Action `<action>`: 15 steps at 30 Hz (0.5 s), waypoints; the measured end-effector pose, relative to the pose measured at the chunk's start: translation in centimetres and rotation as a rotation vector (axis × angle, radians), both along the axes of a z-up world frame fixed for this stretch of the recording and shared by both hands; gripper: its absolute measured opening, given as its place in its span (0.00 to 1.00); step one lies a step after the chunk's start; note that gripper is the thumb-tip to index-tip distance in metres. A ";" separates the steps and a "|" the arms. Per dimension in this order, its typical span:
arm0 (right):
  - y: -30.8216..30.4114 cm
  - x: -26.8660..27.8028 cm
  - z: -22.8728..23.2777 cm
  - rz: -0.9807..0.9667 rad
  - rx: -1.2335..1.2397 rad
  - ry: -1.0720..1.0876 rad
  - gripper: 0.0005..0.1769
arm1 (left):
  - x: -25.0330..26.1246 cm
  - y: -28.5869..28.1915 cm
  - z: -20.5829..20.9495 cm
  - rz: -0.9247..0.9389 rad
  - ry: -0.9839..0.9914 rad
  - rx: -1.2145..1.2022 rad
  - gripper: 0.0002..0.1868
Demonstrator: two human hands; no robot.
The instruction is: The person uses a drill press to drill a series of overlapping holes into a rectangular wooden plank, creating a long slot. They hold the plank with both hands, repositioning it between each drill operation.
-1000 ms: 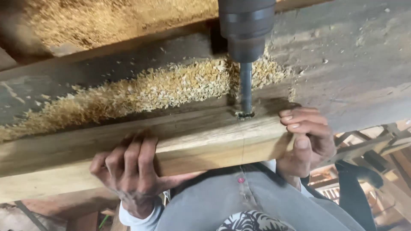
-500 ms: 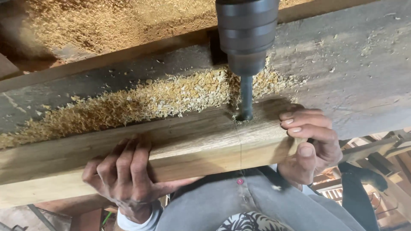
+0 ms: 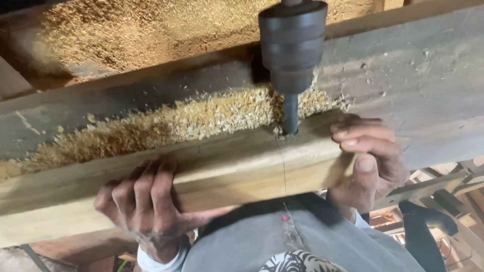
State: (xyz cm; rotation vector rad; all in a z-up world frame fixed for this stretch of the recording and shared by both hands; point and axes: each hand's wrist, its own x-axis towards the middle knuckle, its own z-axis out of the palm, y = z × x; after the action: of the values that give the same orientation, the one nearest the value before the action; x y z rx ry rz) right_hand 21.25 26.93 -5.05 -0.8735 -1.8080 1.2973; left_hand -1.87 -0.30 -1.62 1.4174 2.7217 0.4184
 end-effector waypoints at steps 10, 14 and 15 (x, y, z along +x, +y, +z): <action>-6.0 1.9 2.3 -0.123 -0.034 -0.106 0.10 | 1.8 -1.0 2.7 -0.028 -0.078 0.016 0.60; -7.5 1.6 1.5 -0.212 0.002 -0.070 0.09 | 2.1 -2.9 2.1 -0.051 -0.077 -0.007 0.59; -7.3 0.9 1.0 -0.245 0.018 0.007 0.09 | 1.9 -3.0 1.9 -0.052 -0.055 0.003 0.59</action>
State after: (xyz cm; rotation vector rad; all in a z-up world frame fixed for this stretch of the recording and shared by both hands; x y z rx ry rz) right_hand 22.13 19.59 -4.03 -1.0433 -1.6452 1.1252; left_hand -0.02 -3.25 0.32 1.4507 2.6361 0.4513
